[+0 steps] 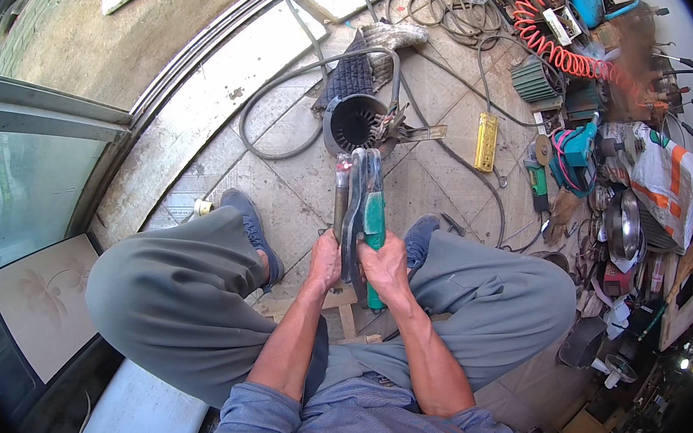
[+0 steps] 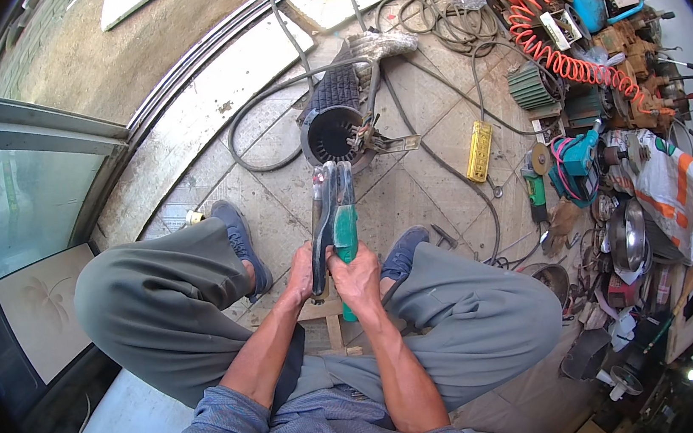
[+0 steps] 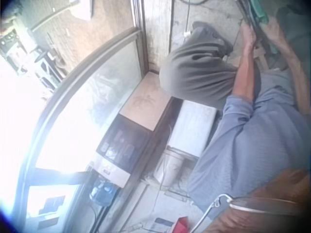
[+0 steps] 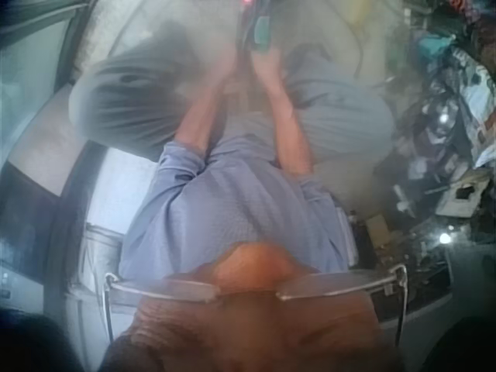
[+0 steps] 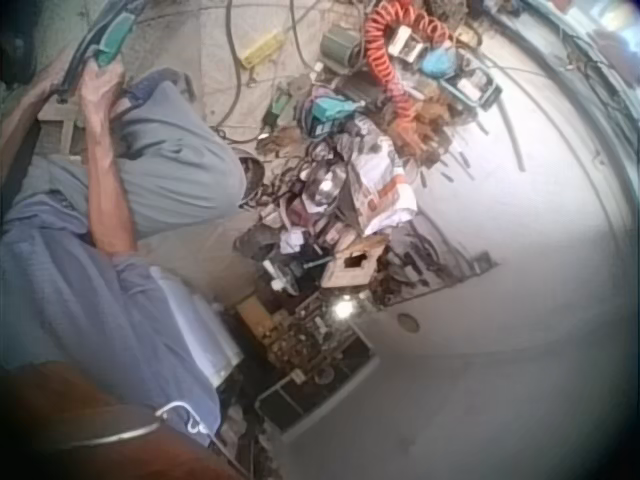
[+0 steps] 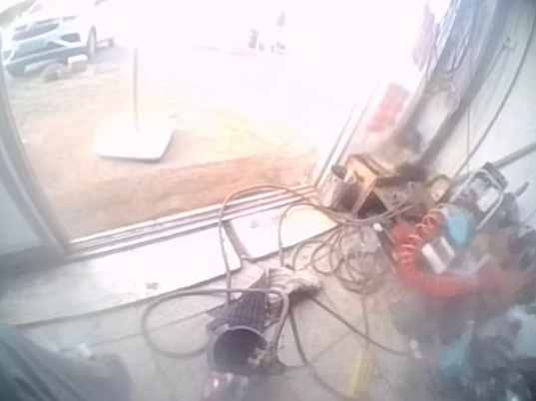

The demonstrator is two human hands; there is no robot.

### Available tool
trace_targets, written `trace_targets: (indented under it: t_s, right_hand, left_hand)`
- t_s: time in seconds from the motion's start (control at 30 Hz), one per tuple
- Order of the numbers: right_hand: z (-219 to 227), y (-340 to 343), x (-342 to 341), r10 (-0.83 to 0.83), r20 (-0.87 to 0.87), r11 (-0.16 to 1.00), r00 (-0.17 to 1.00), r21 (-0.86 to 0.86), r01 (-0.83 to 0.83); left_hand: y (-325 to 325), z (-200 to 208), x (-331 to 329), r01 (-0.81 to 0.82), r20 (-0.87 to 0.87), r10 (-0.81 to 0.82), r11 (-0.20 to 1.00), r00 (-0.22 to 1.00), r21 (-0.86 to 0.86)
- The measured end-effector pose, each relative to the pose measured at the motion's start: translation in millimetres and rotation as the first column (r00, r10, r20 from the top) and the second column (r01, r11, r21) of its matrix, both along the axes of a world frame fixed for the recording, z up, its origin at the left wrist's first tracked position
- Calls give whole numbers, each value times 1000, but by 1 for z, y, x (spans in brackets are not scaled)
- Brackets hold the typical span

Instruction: The person sits on the floor and uses a handheld welding torch to weld a metal pipe held in the left hand. Sparks are visible during welding. The person briefly stops to inspect the weld and then resumes welding.

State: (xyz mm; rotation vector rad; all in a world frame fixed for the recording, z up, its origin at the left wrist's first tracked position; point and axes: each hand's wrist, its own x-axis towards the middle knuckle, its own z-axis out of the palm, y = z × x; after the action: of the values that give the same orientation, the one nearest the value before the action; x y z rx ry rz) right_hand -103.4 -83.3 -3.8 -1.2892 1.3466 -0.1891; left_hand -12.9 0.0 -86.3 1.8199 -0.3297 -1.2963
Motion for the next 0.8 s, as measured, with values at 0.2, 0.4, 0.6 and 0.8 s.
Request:
trace_targets:
  t_s: [0.2,0.4,0.6,0.8]
  right_hand:
    - [2,1,1,5,-3,1000,1000,-26,-5]
    - [0,0,0,-11,-8,1000,1000,-20,10]
    - [0,0,1,-3,-4,1000,1000,22,3]
    - [0,-3,0,10,3,1000,1000,25,-10]
  left_hand:
    - [3,-13,-3,22,66,-24,999,998,23]
    - [0,-6,0,26,8,-26,999,1000,26]
    - [8,-18,-2,53,169,-11,967,985,-248]
    - [1,-1,4,177,99,-168,979,981,-97]
